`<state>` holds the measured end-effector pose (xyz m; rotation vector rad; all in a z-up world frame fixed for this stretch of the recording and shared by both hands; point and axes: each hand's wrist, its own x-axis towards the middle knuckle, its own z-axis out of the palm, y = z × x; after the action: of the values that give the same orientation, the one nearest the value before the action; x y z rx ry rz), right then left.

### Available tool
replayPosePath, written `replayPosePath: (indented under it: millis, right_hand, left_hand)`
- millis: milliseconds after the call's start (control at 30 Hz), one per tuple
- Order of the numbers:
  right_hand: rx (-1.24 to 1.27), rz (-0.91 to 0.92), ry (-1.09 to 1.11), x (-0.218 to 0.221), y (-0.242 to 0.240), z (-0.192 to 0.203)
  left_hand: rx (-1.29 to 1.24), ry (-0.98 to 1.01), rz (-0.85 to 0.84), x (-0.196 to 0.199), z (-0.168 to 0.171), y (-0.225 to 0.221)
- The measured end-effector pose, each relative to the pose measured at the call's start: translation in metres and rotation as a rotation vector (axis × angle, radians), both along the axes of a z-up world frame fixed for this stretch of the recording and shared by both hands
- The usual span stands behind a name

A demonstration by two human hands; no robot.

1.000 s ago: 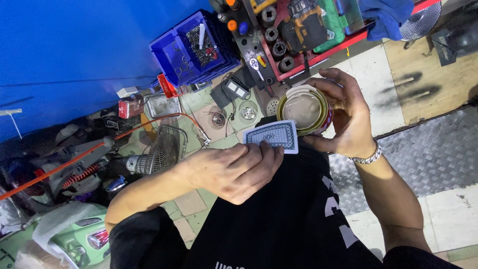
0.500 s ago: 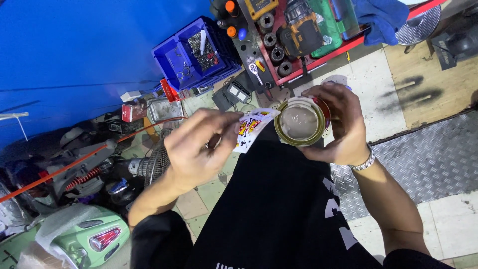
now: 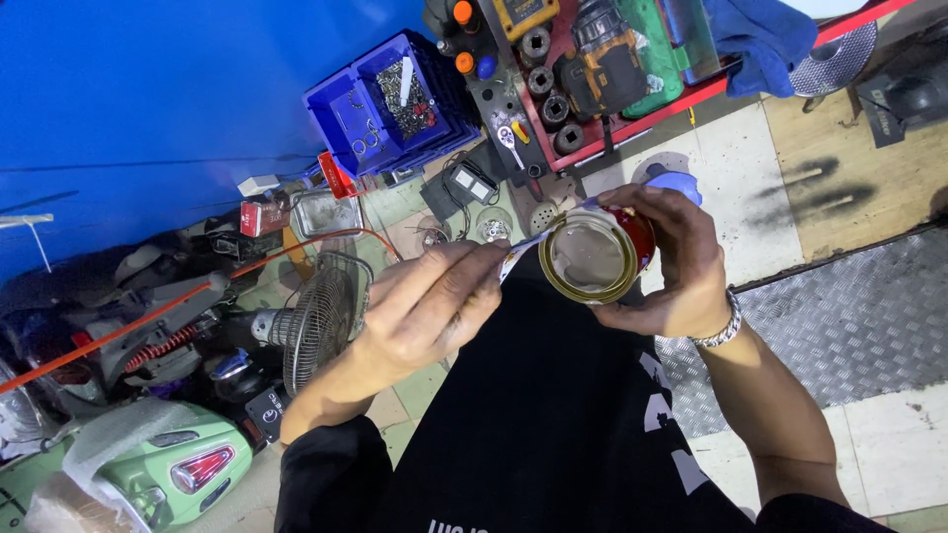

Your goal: The person cleans the edges of a motorcycle fairing using a blue cloth and a playing card, then moves to a workbench to open a can of material and uses the card to scoop it.

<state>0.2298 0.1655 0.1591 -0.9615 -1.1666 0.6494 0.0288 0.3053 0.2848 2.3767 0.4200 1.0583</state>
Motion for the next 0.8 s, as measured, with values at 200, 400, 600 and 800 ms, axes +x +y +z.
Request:
replayPosePath:
  millis: [200, 400, 600, 800]
  right_hand:
    - [0.041, -0.022, -0.01, -0.003, -0.001, -0.005]
    - [0.027, -0.04, -0.046, -0.001, -0.003, -0.012]
    - [0.0, -0.086, -0.083, -0.007, 0.0, -0.008]
    - [0.013, -0.05, -0.129, -0.002, 0.006, -0.002]
  left_hand:
    - [-0.236, -0.096, 0.047, -0.008, -0.027, 0.008]
    - [-0.34, -0.111, 0.114, 0.0, -0.018, 0.004]
    - [-0.223, -0.157, 0.19, 0.005, -0.026, -0.006]
    - [-0.132, -0.177, 0.201, 0.011, -0.019, -0.01]
